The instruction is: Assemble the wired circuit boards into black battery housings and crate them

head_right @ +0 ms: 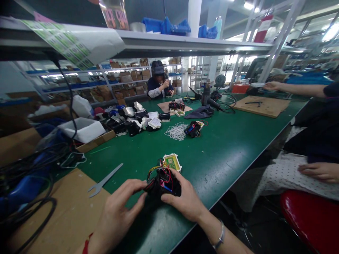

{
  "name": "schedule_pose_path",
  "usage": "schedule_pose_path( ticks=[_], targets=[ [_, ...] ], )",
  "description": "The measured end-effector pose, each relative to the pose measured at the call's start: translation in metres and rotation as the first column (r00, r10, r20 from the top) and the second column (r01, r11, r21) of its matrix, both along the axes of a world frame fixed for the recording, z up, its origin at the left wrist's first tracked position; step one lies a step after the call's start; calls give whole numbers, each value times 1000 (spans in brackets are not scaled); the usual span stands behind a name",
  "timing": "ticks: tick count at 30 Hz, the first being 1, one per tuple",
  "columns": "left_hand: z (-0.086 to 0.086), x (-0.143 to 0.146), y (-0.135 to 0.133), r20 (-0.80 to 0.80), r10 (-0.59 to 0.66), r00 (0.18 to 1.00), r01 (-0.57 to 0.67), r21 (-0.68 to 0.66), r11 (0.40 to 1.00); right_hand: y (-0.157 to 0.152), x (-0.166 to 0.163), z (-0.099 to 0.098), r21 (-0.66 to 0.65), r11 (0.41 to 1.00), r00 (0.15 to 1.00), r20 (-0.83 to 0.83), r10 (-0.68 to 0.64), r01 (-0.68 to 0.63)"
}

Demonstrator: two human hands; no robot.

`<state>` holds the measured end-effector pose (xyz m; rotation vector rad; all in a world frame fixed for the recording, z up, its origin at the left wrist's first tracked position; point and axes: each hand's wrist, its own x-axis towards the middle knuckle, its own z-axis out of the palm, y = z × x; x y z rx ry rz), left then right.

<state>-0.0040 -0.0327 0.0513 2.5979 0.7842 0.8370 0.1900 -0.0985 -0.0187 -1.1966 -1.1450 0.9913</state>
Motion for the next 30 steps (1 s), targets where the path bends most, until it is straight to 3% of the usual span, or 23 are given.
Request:
schedule_pose_path(
  ticks=[3, 6, 9, 12, 15, 20, 22, 26, 30],
  targets=[
    [-6, -2, 1, -27, -106, 994, 108, 108, 988, 0, -1, 3, 4, 1000, 1000, -27, -4, 4],
    [-14, -5, 9, -26, -82, 996, 84, 78, 993, -2, -1, 8, 30, 999, 998, -63, 20, -18],
    [-16, -5, 17, -28, -65, 997, 62, -102, 993, -4, -1, 11, 44, 999, 999, -31, 18, -17],
    [-12, -4, 21, -66, -77, 995, 50, -340, 939, -8, -2, 12, 9, 1000, 995, 100, -27, 26],
    [-8, -5, 22, -126, -71, 990, 8, -442, 897, -10, -3, 13, -15, 999, 978, 205, -48, 52],
    [-4, -7, 22, -26, -231, 973, 216, -266, 940, -8, -1, 14, 76, 997, 998, 58, 21, -25],
    [-1, -6, 20, -12, -256, 967, 246, -237, 940, -7, -1, 13, 91, 995, 999, 23, 36, -38],
    [3, -2, 15, 10, -145, 989, 139, -346, 928, -7, -2, 11, 69, 997, 1000, 5, 28, -28],
    [8, -2, 11, -91, -57, 994, 12, -435, 900, -7, -3, 9, 59, 998, 999, 13, 31, -32]
  ],
)
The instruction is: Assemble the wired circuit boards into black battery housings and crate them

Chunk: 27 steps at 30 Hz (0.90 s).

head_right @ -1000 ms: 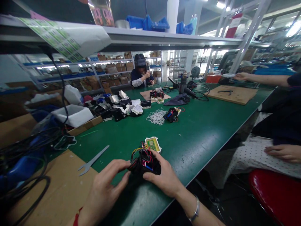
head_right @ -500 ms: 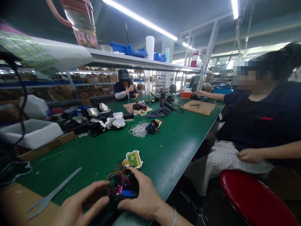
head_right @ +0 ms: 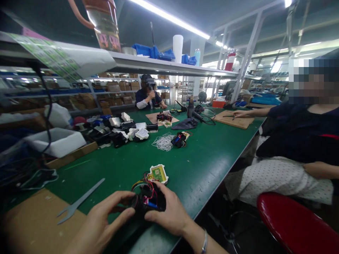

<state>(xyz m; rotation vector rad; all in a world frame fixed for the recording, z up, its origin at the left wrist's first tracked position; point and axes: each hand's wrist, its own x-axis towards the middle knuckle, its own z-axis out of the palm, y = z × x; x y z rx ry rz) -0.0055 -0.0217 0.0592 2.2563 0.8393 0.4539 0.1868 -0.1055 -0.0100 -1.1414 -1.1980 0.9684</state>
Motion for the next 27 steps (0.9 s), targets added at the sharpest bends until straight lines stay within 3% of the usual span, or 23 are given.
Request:
schedule_pose_path(
  ticks=[5, 10, 14, 19, 24, 27],
  targets=[
    [11, 0, -6, 45, -128, 991, 127, 21, 992, 2, -1, -4, 12, 1000, 1000, -1, 29, -29],
    [12, 1, -7, -59, 34, 998, -37, -49, 998, 3, 0, -8, -26, 1000, 997, 82, -10, 13],
    [13, 0, -5, 13, -113, 993, 114, -72, 991, 3, 0, -9, -30, 999, 993, 116, -23, 27],
    [17, 0, -6, -111, 76, 991, -84, -65, 994, 3, 0, -9, -55, 998, 984, 173, -31, 41],
    [21, 0, -5, -17, -107, 994, 104, -123, 987, 3, -1, -8, -62, 997, 984, 177, -24, 35],
    [21, 0, -4, -127, 60, 990, -77, -127, 989, 2, 0, -8, -71, 997, 981, 192, -23, 37]
  ],
)
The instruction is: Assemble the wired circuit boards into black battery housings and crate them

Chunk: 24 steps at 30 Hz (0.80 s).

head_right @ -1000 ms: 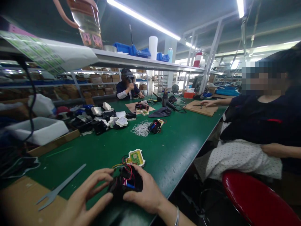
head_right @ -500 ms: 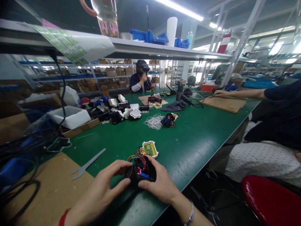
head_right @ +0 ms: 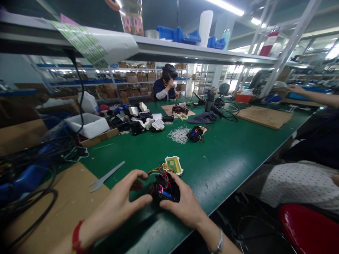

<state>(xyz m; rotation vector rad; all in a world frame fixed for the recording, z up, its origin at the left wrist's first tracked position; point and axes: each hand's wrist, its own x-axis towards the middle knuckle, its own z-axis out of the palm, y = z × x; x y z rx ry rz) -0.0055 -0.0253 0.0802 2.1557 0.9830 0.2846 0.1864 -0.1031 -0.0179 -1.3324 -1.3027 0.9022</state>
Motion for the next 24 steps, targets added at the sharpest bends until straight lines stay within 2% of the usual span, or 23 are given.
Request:
schedule_pose_path(
  ticks=[2, 5, 6, 8, 11, 13, 16, 17, 18, 20, 22, 24],
  targets=[
    [0, 0, 2, -62, 29, 998, -32, -43, 999, 0, 0, -1, -7, 1000, 1000, 17, 2, -2],
    [-1, -2, 4, 48, -127, 991, 130, -43, 991, 0, 1, -2, -2, 1000, 1000, 21, 11, -11],
    [-2, -2, 5, 91, -144, 985, 148, -30, 989, 0, 1, -2, 0, 1000, 1000, 20, 11, -11],
    [-4, -2, 4, 83, -74, 994, 78, -50, 996, 1, 1, -2, -1, 1000, 1000, 22, 9, -9],
    [-6, 1, 0, -83, 59, 995, -67, -92, 994, 1, 0, -2, -12, 1000, 1000, 18, 13, -13],
    [-4, 1, -1, -87, -1, 996, -3, -52, 999, 1, 1, -3, -17, 1000, 1000, 5, 21, -21],
    [9, -6, 8, -30, -188, 982, 189, 20, 982, 2, 1, -4, -36, 999, 1000, -13, 23, -23],
    [14, -10, 15, -62, -194, 979, 196, 35, 980, 2, 1, -4, -46, 999, 1000, -12, 22, -22],
    [17, -16, 23, -130, -141, 981, 150, 65, 986, 2, 1, -4, -56, 998, 1000, -7, 21, -21],
    [19, -30, 44, -326, 100, 940, -24, 229, 973, 3, 2, -3, -71, 997, 1000, 6, 19, -18],
    [13, -47, 64, -498, 359, 790, -122, 446, 887, 3, 2, -2, -79, 997, 1000, 11, 21, -20],
    [0, -64, 81, -611, 439, 659, -95, 511, 854, 3, 2, -2, -83, 996, 1000, 19, 19, -17]
  ],
)
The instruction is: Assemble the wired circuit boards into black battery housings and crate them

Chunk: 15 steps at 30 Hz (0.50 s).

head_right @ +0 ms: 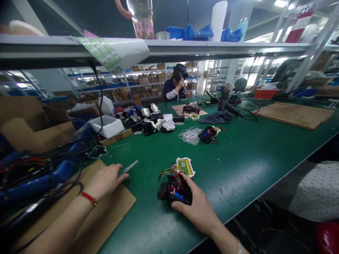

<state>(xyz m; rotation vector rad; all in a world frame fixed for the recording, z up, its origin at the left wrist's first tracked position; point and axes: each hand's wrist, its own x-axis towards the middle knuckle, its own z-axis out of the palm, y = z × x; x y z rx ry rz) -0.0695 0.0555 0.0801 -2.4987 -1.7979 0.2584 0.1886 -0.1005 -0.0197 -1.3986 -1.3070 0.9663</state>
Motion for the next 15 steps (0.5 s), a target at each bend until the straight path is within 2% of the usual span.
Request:
schedule_pose_path(
  ticks=[2, 5, 8, 10, 12, 13, 15],
  targets=[
    [-13, -13, 11, -38, 6, 999, -8, -44, 999, 0, 0, 0, -1, 1000, 1000, 9, -3, 3],
    [-22, -23, 22, 25, 15, 1000, -13, -97, 995, 0, -1, 2, 7, 1000, 1000, 7, -11, 11],
    [-15, -21, 23, 100, -7, 995, 21, -146, 989, 0, -1, 3, 21, 1000, 1000, -9, -21, 22],
    [-5, -15, 12, 206, -55, 977, 86, -145, 986, -1, 0, 4, 23, 999, 999, -20, -34, 34],
    [5, -8, -10, 443, -52, 895, 174, -239, 955, -3, 0, 5, 17, 999, 999, -22, -47, 47],
    [8, -4, -24, 576, 5, 817, 229, -334, 914, -4, 1, 6, 12, 999, 999, -18, -51, 51],
    [13, 2, -53, 725, 212, 655, 338, -533, 776, -6, 2, 9, 3, 998, 998, 9, -55, 55]
  ],
)
